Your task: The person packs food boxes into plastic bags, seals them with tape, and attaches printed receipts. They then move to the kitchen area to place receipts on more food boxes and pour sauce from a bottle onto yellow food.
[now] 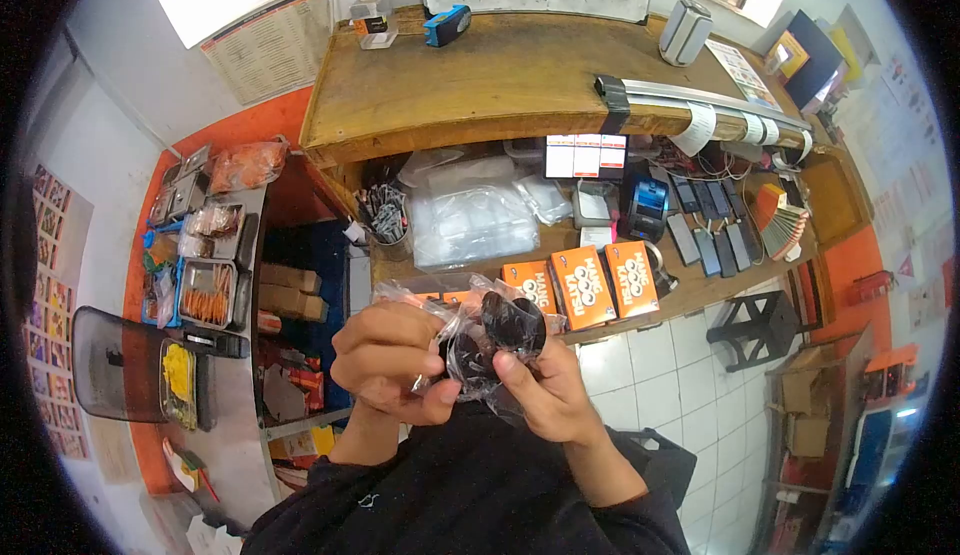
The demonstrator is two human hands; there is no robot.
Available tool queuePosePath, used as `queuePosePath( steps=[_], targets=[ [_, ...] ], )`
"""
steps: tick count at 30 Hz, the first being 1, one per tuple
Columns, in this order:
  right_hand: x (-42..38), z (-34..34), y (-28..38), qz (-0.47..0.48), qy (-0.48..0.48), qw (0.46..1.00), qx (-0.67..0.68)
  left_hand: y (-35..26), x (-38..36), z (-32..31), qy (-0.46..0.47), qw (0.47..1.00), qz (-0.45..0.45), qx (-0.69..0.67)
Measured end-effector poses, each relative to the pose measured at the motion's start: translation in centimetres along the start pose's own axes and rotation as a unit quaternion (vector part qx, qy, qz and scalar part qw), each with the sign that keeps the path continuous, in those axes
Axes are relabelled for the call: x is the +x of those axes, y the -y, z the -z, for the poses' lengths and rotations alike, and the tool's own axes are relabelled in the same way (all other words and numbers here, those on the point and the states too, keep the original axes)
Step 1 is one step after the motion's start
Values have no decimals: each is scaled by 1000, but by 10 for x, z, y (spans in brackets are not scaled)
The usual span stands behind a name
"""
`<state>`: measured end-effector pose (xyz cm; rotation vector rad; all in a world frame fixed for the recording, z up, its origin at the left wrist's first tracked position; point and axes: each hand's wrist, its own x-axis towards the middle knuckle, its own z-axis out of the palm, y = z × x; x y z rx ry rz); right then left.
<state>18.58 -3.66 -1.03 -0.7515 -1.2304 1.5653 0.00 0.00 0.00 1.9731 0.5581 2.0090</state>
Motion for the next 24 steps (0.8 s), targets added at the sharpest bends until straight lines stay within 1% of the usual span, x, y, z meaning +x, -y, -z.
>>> queuePosePath(
  steps=[2,5,8,11,14,17,20,23,24],
  targets=[
    [-2,1,1,-14,2,1000,5,0,0,0,1,1000,0,10],
    [1,0,-1,13,-12,1000,-3,4,0,-1,12,1000,-8,19],
    [0,3,-2,6,-21,1000,1,3,2,-2,17,1000,-1,10],
    [1,1,-1,6,-31,999,-9,3,-1,-4,-5,1000,21,-11],
    [1,3,-2,-2,-25,998,-56,6,4,-3,10,1000,-18,-1],
    [4,1,-2,0,-12,1000,-25,11,0,0,19,1000,1,-10],
    [7,-5,-3,36,-27,998,-40,12,-6,-7,-11,997,73,-39],
    [7,5,0,10,18,995,-99,8,12,5,130,985,49,103],
    [9,6,-1,25,20,993,-113,8,13,4,125,987,59,88]
  ],
)
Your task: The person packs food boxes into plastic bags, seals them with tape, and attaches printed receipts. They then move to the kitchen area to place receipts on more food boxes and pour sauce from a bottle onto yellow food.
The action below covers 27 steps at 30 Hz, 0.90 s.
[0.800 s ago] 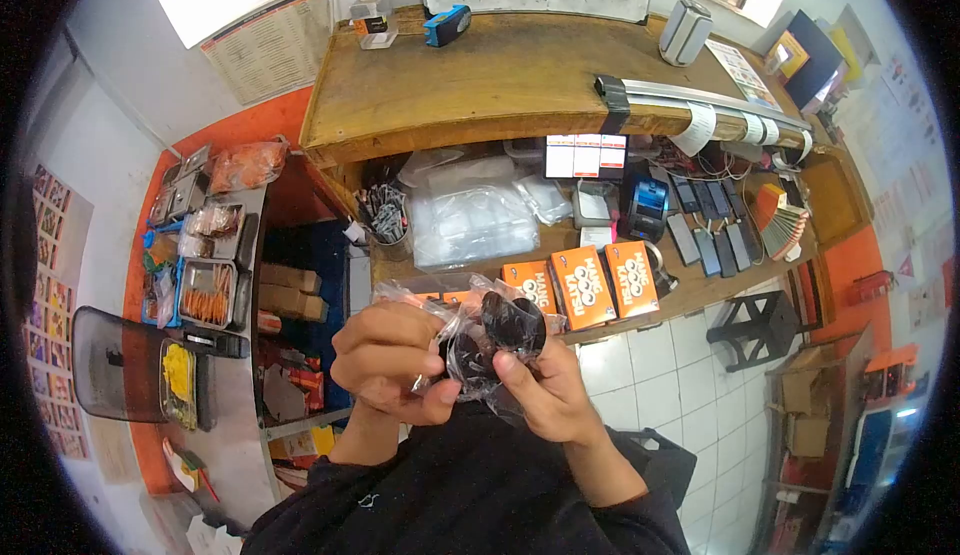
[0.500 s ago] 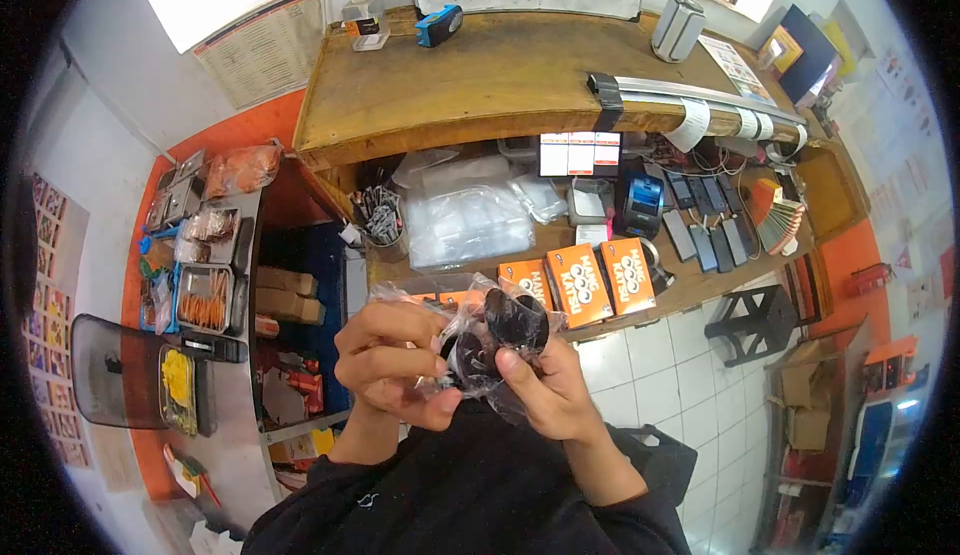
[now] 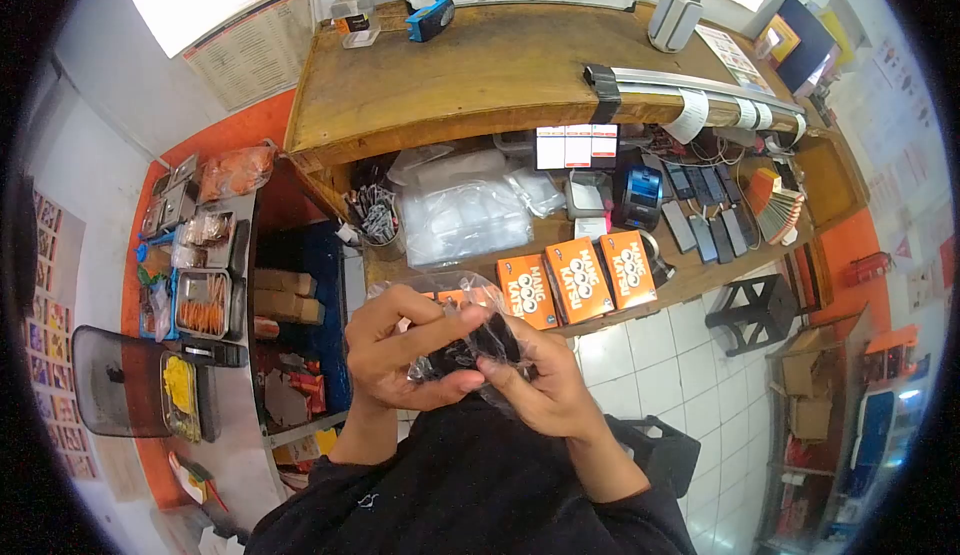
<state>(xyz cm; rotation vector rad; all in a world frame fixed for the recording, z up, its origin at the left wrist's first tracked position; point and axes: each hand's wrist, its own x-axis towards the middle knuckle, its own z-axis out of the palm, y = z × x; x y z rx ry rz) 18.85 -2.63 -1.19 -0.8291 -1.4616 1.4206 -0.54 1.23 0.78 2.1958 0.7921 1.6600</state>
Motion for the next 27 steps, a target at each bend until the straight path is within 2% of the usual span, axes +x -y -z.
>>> queuePosePath(
  steps=[5,8,11,12,15,16,19,20,24,27],
  targets=[
    [8,0,-6,36,-2,999,-23,5,-1,-3,-15,999,25,-22],
    [11,-1,-14,30,24,999,-4,14,-1,-2,-39,999,-6,-34],
    [12,12,-20,18,87,993,-71,23,0,-8,-23,998,-26,-51],
    [9,15,-28,41,90,994,-53,31,-3,-11,11,995,-28,-100],
    [15,22,-22,-19,80,996,-19,36,-8,-22,32,991,71,-112],
    [15,31,-27,15,97,994,-43,41,-10,-34,21,987,99,-127],
    [9,45,-43,-110,69,987,-95,58,-14,-66,108,959,215,-148],
    [5,55,-56,-125,57,985,-105,71,-5,-65,247,932,222,-146],
    [-19,98,-114,-265,-39,963,12,180,5,-103,372,899,222,-62],
    [-46,128,-155,-366,-127,907,165,322,11,-147,415,885,206,45]
  ],
)
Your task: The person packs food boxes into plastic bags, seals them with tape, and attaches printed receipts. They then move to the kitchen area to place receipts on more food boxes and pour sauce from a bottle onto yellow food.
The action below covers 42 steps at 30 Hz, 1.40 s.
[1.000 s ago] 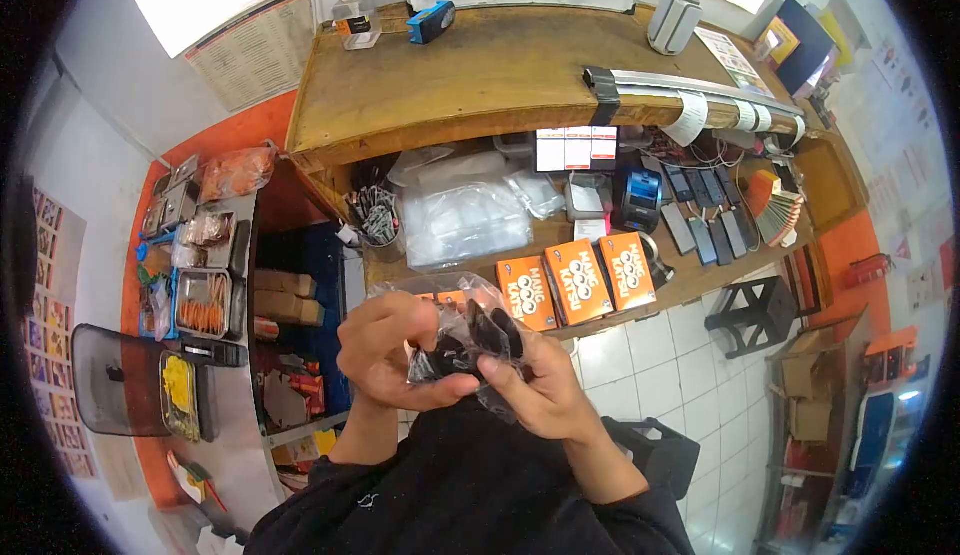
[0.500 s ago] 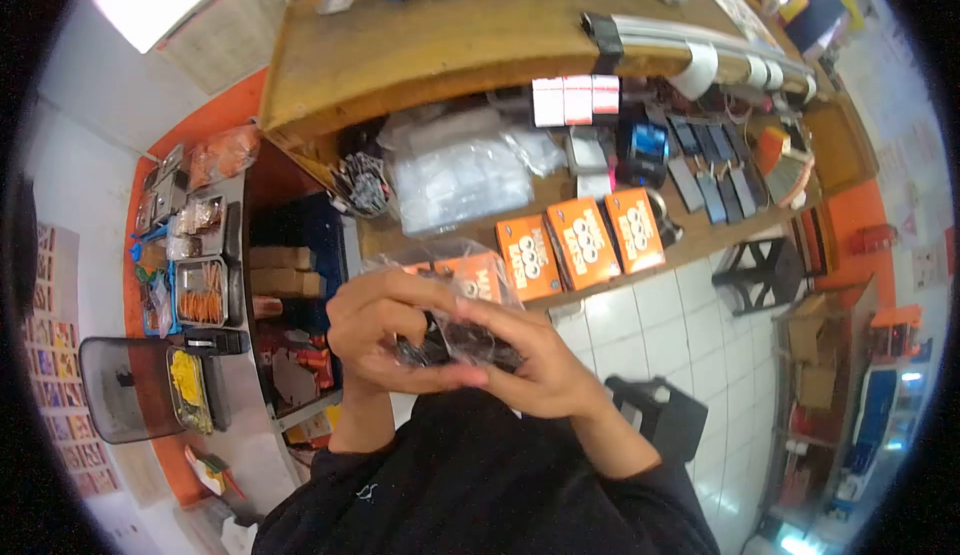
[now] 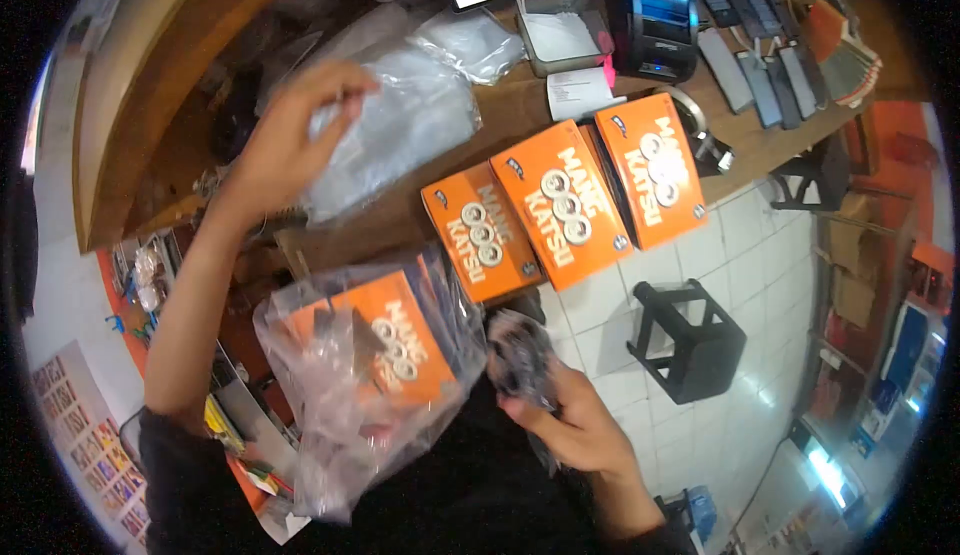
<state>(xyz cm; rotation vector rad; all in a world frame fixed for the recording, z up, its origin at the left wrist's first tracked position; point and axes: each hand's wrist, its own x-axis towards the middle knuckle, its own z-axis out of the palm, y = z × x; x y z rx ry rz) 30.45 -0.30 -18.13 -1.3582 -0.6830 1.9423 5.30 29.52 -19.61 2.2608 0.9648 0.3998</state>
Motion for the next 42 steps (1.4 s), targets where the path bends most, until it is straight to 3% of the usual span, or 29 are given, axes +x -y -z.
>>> queuePosePath(
  steps=[2,3,4,6,7,10,13,16,19,23,25,28,30,32,35,38,40,42],
  targets=[
    [6,16,-4,-3,-47,998,52,83,66,-25,-51,997,63,14],
    [8,22,-3,-3,-71,995,75,140,110,-30,-63,988,-3,138],
    [10,27,-4,-4,-92,991,99,176,149,-30,-64,980,39,183],
    [9,37,-4,-9,-136,980,142,236,217,-37,-180,949,56,251],
    [9,42,-2,-16,-159,976,145,259,239,-42,-292,916,30,273],
    [6,59,-8,-29,-185,959,212,262,266,-27,-158,904,132,374],
    [15,73,-3,-32,-210,948,238,303,274,-22,-180,922,-30,341],
    [25,78,8,-26,-260,936,237,271,275,-38,-97,865,7,493],
    [31,88,4,-32,-276,932,235,282,289,-53,-207,870,26,447],
    [32,91,3,-16,-338,909,244,294,301,-54,-218,860,54,459],
    [21,104,-11,-34,-321,915,242,298,301,-44,-200,867,45,455],
    [23,106,0,-41,-332,908,251,284,284,-11,-123,920,44,369],
    [29,105,6,-34,-330,908,255,212,259,20,-20,950,281,136],
    [28,106,6,-18,-315,916,249,184,230,34,21,964,260,-50],
    [32,101,7,16,-273,927,257,144,189,22,-104,910,293,-273],
    [38,88,16,31,-249,932,262,125,148,20,-196,859,353,-314],
    [40,80,19,38,-228,938,259,139,102,41,-98,858,403,-302],
    [43,72,17,47,-192,947,254,137,61,37,-97,841,409,-340]
  ],
)
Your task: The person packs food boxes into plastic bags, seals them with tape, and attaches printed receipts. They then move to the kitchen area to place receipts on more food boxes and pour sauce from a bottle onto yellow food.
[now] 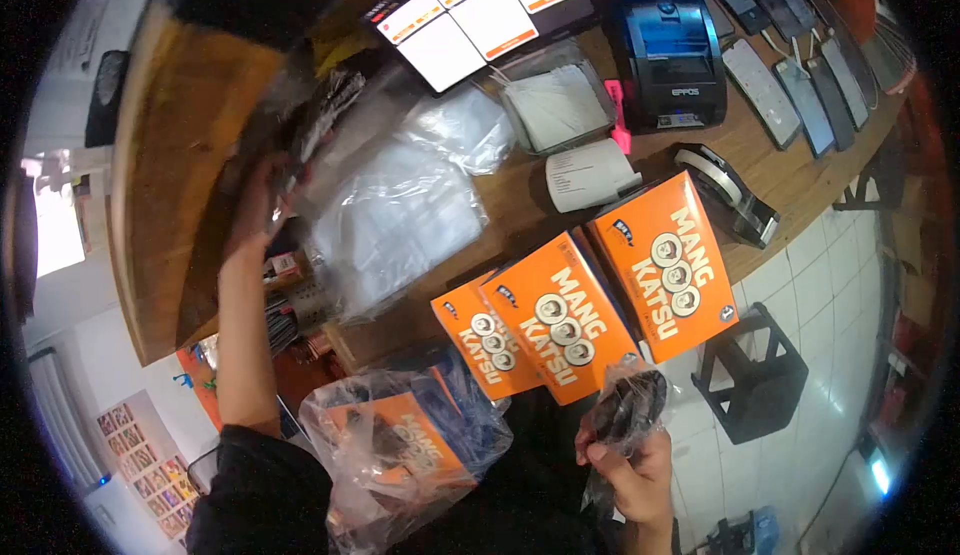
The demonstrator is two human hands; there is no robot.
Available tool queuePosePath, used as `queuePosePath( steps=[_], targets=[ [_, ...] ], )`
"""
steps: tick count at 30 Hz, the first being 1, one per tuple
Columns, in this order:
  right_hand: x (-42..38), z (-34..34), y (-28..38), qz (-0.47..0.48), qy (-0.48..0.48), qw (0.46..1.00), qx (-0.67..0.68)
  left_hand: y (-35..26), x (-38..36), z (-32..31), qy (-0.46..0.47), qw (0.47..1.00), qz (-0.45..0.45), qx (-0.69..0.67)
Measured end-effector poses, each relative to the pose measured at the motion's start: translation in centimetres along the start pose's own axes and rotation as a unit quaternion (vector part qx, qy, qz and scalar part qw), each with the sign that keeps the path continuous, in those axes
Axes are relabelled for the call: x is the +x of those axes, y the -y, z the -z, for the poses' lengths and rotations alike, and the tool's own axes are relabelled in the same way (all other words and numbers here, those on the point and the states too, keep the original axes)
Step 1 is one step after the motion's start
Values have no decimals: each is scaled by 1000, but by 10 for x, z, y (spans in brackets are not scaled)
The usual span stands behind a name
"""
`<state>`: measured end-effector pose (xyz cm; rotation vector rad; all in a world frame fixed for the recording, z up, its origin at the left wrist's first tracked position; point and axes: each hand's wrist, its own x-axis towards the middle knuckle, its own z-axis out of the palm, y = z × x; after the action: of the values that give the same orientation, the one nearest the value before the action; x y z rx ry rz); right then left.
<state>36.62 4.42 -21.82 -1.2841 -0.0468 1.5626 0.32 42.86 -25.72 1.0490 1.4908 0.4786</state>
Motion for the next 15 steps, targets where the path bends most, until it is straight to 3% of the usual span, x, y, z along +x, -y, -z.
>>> queuePosePath(
  steps=[3,5,6,8,11,15],
  targets=[
    [7,-25,-4,41,29,997,-67,35,-51,-14,-28,987,1,-157],
    [12,-39,-2,41,35,988,-144,29,-91,-39,29,992,-79,-93],
    [15,-48,0,26,47,992,-114,13,-119,-60,58,991,-100,-64],
    [18,-72,2,-3,70,996,-56,1,-161,-74,146,981,-54,-115],
    [14,-118,0,94,79,992,-4,8,-209,-93,138,983,-26,-115],
    [-9,-139,-6,204,112,971,-46,8,-262,-116,142,979,-144,-25]
  ],
)
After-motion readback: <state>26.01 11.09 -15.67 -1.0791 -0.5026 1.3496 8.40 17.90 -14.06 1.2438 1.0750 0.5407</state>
